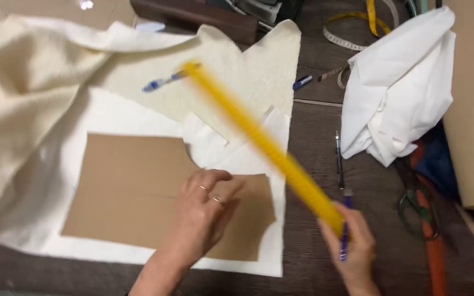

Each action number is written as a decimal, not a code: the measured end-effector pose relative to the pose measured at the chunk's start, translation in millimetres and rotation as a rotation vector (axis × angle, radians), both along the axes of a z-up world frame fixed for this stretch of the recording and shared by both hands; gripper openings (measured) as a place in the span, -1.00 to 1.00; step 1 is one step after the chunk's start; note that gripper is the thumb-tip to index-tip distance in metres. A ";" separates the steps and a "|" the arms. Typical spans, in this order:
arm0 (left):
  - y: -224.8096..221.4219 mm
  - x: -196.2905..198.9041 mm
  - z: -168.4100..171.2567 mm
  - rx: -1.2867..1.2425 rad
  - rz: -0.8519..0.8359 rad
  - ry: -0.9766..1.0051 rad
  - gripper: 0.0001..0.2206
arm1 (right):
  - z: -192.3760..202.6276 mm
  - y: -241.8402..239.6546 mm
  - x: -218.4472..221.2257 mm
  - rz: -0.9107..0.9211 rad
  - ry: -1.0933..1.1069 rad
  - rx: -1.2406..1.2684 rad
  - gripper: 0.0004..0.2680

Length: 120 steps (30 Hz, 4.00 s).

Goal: Tracing a cardboard pattern onto fabric using a pen and ruler

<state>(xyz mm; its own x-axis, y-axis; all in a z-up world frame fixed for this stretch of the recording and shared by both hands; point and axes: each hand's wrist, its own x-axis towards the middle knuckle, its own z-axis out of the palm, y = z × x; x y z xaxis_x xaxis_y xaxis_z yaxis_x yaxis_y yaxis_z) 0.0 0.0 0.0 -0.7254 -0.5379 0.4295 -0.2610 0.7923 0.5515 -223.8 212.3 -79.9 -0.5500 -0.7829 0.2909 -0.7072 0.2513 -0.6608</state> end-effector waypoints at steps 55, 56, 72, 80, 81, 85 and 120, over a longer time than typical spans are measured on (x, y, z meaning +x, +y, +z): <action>-42.4 -55.7 -139.0 0.190 -0.122 -0.541 -0.74 | -23.6 -72.6 167.2 -0.240 0.086 0.006 -0.86; -42.2 -55.9 -138.5 0.193 -0.122 -0.534 -0.73 | -24.0 -72.1 167.2 -0.242 0.087 0.010 -0.86; -43.2 -56.8 -140.0 0.199 -0.130 -0.573 -0.74 | -18.7 -76.2 167.3 -0.254 0.114 0.003 -0.88; -42.8 -56.8 -137.2 0.197 -0.134 -0.564 -0.73 | -23.6 -75.0 171.9 -0.265 0.113 0.043 -0.85; -43.0 -56.3 -138.0 0.184 -0.133 -0.552 -0.73 | -25.7 -74.5 173.9 -0.263 0.102 0.066 -0.84; -43.8 -56.5 -137.2 0.229 -0.138 -0.555 -0.75 | -23.2 -76.5 178.0 -0.253 0.085 0.074 -0.79; -49.6 -58.4 -139.2 0.250 -0.163 -0.610 -0.77 | -13.8 -86.7 182.7 -0.281 0.080 0.054 -0.86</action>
